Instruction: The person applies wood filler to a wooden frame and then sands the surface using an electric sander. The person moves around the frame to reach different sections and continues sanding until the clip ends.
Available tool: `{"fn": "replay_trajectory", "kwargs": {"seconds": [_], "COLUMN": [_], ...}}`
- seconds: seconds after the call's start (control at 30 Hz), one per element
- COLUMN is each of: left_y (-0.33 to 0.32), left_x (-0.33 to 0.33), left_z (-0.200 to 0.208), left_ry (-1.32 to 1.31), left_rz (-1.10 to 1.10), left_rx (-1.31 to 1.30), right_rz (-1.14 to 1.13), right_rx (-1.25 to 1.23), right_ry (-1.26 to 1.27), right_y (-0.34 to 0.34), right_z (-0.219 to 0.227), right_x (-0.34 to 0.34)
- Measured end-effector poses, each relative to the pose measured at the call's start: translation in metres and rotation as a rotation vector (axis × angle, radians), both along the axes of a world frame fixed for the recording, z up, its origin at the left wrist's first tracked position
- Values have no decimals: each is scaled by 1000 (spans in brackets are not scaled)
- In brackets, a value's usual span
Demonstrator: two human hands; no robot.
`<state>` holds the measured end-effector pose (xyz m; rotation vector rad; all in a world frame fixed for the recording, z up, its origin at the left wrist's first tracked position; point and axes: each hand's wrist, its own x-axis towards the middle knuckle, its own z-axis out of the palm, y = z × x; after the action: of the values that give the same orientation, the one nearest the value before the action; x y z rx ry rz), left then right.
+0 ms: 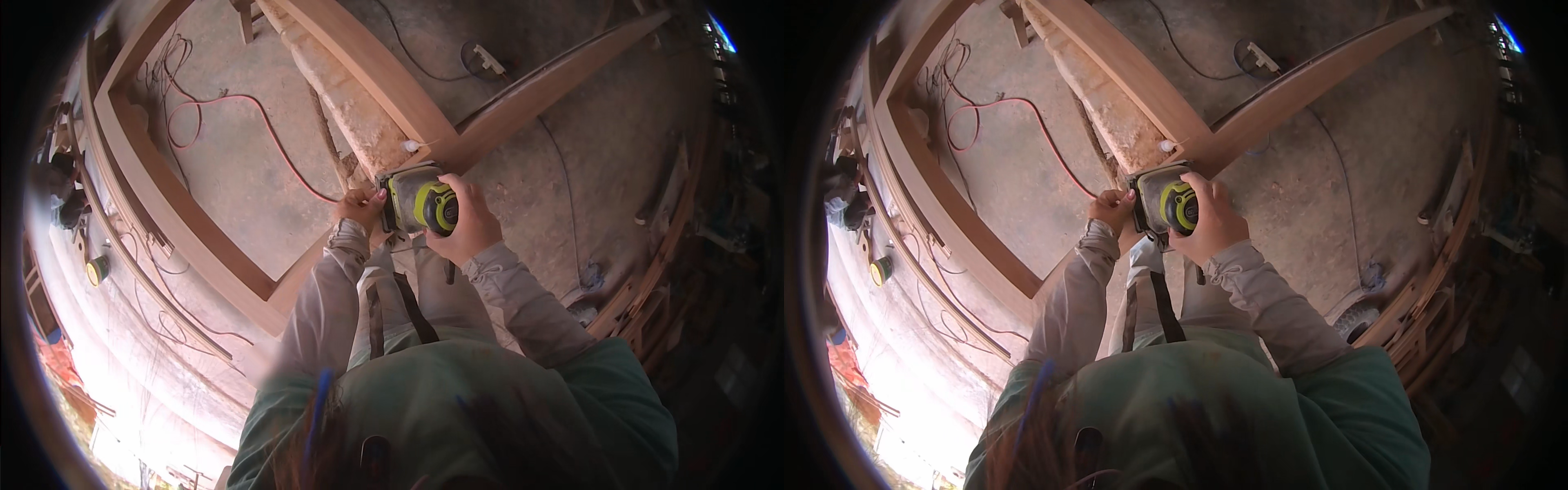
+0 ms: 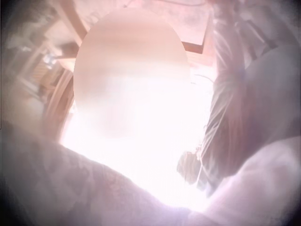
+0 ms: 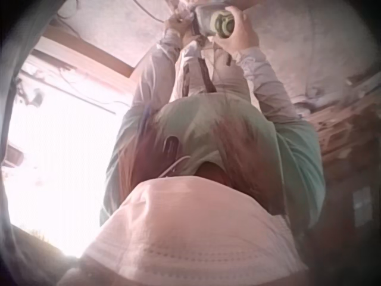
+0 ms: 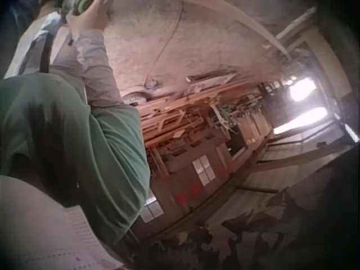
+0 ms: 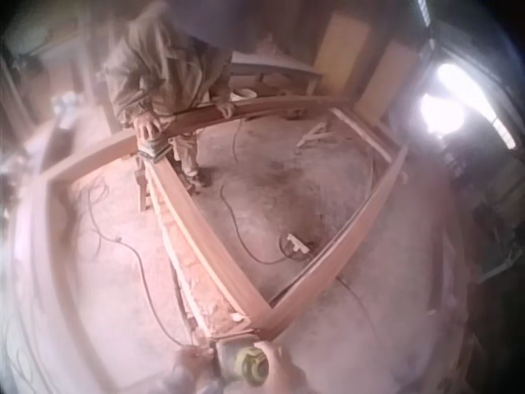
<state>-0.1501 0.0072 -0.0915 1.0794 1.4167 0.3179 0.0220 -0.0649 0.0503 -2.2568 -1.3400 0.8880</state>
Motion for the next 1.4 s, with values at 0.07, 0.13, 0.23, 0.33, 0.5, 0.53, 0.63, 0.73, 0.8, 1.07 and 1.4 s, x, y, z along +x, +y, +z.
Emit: {"fn": "replay_trajectory", "kwargs": {"seconds": [0.07, 0.13, 0.23, 0.33, 0.5, 0.53, 0.63, 0.73, 0.8, 1.07, 1.4], "left_y": [-1, -6, -8, -7, -8, -10, -10, 4, 13, -14, -53], "left_x": [1, -2, -3, -1, -14, -15, -35, -95, -130, -190, -231], "left_z": [-3, -15, -21, 13, 21, 19, 9, -8, -5, 32, 48], "left_ry": [-61, -72, -70, -147, -28, -23, 133, 150, 31, -56, 29], "left_rz": [34, 54, 64, 119, 107, 117, 88, 304, 390, 434, 444], "left_rx": [-22, -33, -22, 4, 91, 113, 179, 217, 193, 19, -3], "right_rz": [0, 13, -1, -6, 13, 20, -29, -78, -119, -251, -314], "right_rx": [56, 94, 141, 208, 173, 173, 268, 334, 336, 231, 221], "right_ry": [-17, -9, -18, -20, 6, 8, 26, -48, -119, -326, -264], "right_y": [-3, -2, -4, -4, -8, -8, -12, -7, -9, -4, 30], "right_z": [-4, -5, 3, 15, 27, 29, 31, 38, 42, 12, -46], "right_x": [3, 7, 5, 4, 7, 6, 4, 16, 30, 76, 77]}}
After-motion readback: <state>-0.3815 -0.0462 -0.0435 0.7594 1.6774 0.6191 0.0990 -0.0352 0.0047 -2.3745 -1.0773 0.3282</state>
